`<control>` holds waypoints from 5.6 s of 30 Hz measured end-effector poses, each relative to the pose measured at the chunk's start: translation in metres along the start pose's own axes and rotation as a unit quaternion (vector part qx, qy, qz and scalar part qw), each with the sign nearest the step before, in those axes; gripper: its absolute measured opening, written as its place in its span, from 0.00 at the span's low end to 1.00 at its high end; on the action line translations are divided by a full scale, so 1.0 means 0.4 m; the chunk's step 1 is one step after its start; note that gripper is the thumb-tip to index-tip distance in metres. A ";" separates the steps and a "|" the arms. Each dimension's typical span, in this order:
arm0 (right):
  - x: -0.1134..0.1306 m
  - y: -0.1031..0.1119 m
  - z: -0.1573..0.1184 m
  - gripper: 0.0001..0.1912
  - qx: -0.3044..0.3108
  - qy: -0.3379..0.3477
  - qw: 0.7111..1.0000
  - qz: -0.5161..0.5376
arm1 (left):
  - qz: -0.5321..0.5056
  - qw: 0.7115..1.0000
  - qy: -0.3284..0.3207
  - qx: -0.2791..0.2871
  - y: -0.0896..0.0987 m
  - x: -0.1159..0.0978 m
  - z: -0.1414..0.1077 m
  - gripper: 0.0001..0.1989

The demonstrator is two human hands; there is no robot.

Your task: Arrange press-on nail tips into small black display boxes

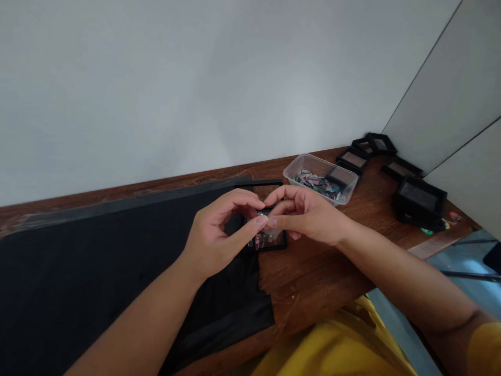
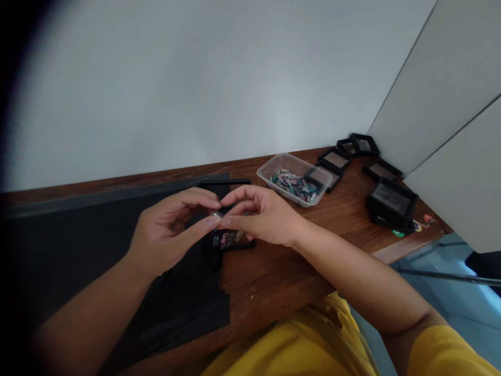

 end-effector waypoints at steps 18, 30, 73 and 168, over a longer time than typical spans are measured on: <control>-0.004 0.005 -0.001 0.30 -0.046 0.019 0.998 0.024 | 0.011 0.998 0.011 -0.059 0.004 0.005 0.004 0.04; -0.001 -0.005 -0.003 0.28 -0.057 0.066 0.996 -0.001 | -0.028 0.993 0.000 -0.115 0.001 0.001 0.009 0.05; 0.002 0.004 -0.002 0.25 -0.044 0.011 0.989 0.138 | -0.361 0.916 0.171 0.027 0.006 0.012 0.007 0.18; -0.015 -0.027 -0.012 0.13 0.030 0.217 0.973 -0.079 | -0.174 0.978 0.116 -0.016 -0.012 -0.030 0.013 0.05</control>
Point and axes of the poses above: each hand's wrist, its own z-axis towards the middle knuckle, its own y-axis out of the back of the hand, x = y × z, the point moved 2 cm from there along z, towards the middle knuckle, and after that the axes turned 15 degrees about z, right-handed, at the moved point
